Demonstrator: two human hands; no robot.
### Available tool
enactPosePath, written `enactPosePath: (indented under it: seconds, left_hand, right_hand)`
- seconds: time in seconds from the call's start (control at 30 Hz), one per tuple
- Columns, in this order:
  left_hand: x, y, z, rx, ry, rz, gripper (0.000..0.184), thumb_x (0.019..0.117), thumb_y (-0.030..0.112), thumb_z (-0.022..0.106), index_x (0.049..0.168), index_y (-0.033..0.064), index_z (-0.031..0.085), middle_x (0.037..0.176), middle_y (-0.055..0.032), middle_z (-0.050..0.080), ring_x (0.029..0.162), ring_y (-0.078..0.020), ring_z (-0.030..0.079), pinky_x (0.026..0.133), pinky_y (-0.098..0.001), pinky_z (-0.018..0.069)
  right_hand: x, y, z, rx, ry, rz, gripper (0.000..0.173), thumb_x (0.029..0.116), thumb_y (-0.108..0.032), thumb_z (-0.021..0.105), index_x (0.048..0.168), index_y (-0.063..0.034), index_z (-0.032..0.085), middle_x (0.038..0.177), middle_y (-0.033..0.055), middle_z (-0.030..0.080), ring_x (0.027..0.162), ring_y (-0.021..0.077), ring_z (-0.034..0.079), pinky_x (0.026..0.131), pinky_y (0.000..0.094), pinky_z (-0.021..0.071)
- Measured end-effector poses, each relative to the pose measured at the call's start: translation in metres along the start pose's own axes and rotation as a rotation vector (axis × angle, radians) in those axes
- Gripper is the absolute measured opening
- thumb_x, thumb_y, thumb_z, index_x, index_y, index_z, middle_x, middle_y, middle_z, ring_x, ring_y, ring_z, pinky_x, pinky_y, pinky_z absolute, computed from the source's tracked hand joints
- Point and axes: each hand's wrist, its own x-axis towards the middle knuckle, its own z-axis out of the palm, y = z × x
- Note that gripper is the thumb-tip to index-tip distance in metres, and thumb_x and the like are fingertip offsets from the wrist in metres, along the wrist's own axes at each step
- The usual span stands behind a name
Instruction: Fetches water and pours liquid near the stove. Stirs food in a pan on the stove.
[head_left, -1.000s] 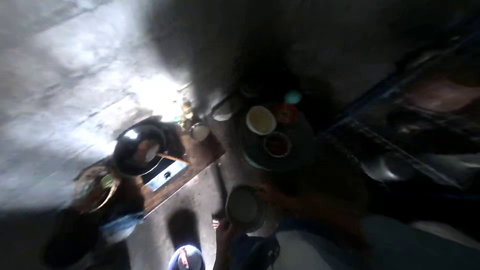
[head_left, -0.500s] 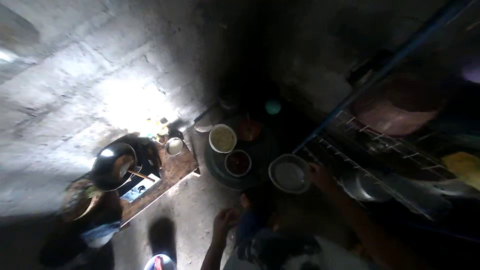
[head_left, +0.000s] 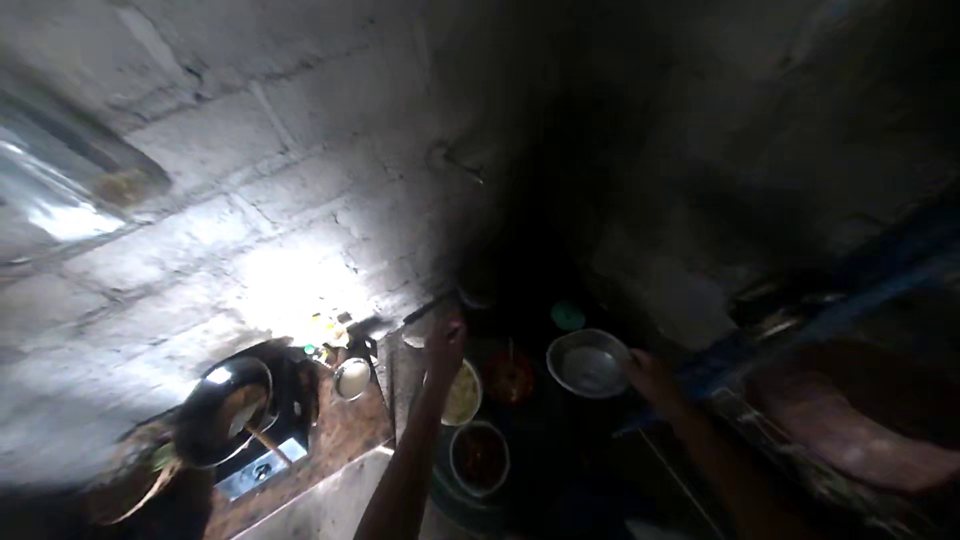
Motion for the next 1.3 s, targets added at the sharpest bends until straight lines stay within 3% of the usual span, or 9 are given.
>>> enactPosePath:
  seconds: [0.1, 0.17, 0.33, 0.5, 0.63, 0.77, 0.83, 0.93, 1.3]
  left_hand:
    - [0.084, 0.046, 0.013, 0.047, 0.014, 0.127, 0.055, 0.1012, 0.015, 0.060, 0.149, -0.0053, 0.045, 0.127, -0.0240, 0.066, 0.116, -0.0296, 0.067, 0.102, -0.0415, 0.0526]
    - [0.139, 0.068, 0.025, 0.105, 0.010, 0.147, 0.058, 0.1013, 0.015, 0.060, 0.152, -0.0050, 0.040, 0.128, -0.0255, 0.065, 0.114, -0.0334, 0.067, 0.101, -0.0457, 0.0531]
    - [0.297, 0.110, 0.062, 0.391, -0.037, 0.051, 0.049, 0.1006, 0.019, 0.063, 0.145, 0.0009, 0.053, 0.140, -0.0259, 0.056, 0.124, -0.0380, 0.060, 0.105, -0.0513, 0.0494]
    - [0.404, 0.100, 0.103, 0.556, -0.054, -0.005, 0.048, 0.1007, 0.019, 0.063, 0.145, 0.0028, 0.053, 0.146, -0.0240, 0.051, 0.128, -0.0417, 0.056, 0.104, -0.0564, 0.0487]
    - [0.447, 0.075, 0.117, 0.642, -0.060, 0.048, 0.048, 0.0963, 0.014, 0.069, 0.141, 0.0054, 0.056, 0.146, -0.0235, 0.051, 0.127, -0.0449, 0.056, 0.101, -0.0601, 0.0494]
    - [0.480, 0.057, 0.119, 0.658, -0.077, 0.105, 0.028, 0.0971, 0.011, 0.067, 0.124, 0.0035, 0.067, 0.137, -0.0233, 0.057, 0.123, -0.0426, 0.058, 0.100, -0.0582, 0.0506]
    - [0.491, 0.072, 0.117, 0.676, -0.174, 0.026, 0.027, 0.1010, 0.008, 0.060, 0.126, -0.0010, 0.066, 0.137, -0.0236, 0.059, 0.129, -0.0405, 0.055, 0.109, -0.0543, 0.0452]
    - [0.493, 0.075, 0.119, 0.687, -0.223, 0.031, 0.030, 0.0991, 0.003, 0.060, 0.128, -0.0050, 0.063, 0.136, -0.0250, 0.060, 0.129, -0.0407, 0.056, 0.109, -0.0530, 0.0449]
    - [0.489, 0.080, 0.107, 0.788, -0.396, 0.172, 0.032, 0.0997, -0.003, 0.055, 0.131, -0.0016, 0.064, 0.145, -0.0183, 0.055, 0.136, -0.0358, 0.052, 0.113, -0.0499, 0.0418]
  right_hand:
    - [0.073, -0.041, 0.013, 0.032, -0.044, -0.067, 0.035, 0.1039, -0.017, 0.060, 0.134, 0.0011, 0.061, 0.121, 0.0274, 0.066, 0.102, 0.0390, 0.068, 0.089, 0.0576, 0.0559]
    - [0.125, -0.083, 0.018, 0.018, -0.107, -0.109, 0.039, 0.1050, -0.018, 0.059, 0.139, -0.0001, 0.057, 0.127, 0.0276, 0.064, 0.107, 0.0394, 0.068, 0.091, 0.0573, 0.0558]
    - [0.257, -0.203, 0.030, 0.037, -0.207, -0.180, 0.041, 0.1072, -0.021, 0.055, 0.141, 0.0009, 0.054, 0.129, 0.0277, 0.063, 0.108, 0.0384, 0.068, 0.093, 0.0536, 0.0561]
    - [0.340, -0.280, 0.050, 0.138, -0.315, -0.134, 0.042, 0.1084, -0.020, 0.053, 0.145, 0.0007, 0.049, 0.123, 0.0263, 0.062, 0.092, 0.0289, 0.068, 0.081, 0.0416, 0.0579]
    - [0.368, -0.307, 0.059, 0.178, -0.381, -0.118, 0.042, 0.1077, -0.016, 0.055, 0.145, 0.0013, 0.047, 0.117, 0.0242, 0.061, 0.083, 0.0223, 0.065, 0.076, 0.0347, 0.0563]
    - [0.390, -0.317, 0.067, 0.175, -0.409, -0.152, 0.042, 0.1076, -0.017, 0.055, 0.144, 0.0019, 0.047, 0.107, 0.0214, 0.062, 0.075, 0.0188, 0.063, 0.069, 0.0321, 0.0556]
    - [0.393, -0.324, 0.066, 0.144, -0.422, -0.170, 0.045, 0.1084, -0.017, 0.053, 0.147, 0.0027, 0.043, 0.111, 0.0225, 0.061, 0.077, 0.0192, 0.063, 0.071, 0.0317, 0.0553]
    - [0.397, -0.328, 0.064, 0.119, -0.429, -0.169, 0.049, 0.1086, -0.015, 0.052, 0.152, 0.0016, 0.038, 0.122, 0.0265, 0.060, 0.084, 0.0233, 0.066, 0.076, 0.0343, 0.0565]
    - [0.406, -0.333, 0.065, 0.108, -0.400, -0.210, 0.038, 0.1075, -0.019, 0.056, 0.135, 0.0078, 0.051, 0.096, 0.0194, 0.063, 0.068, 0.0156, 0.064, 0.066, 0.0289, 0.0564]
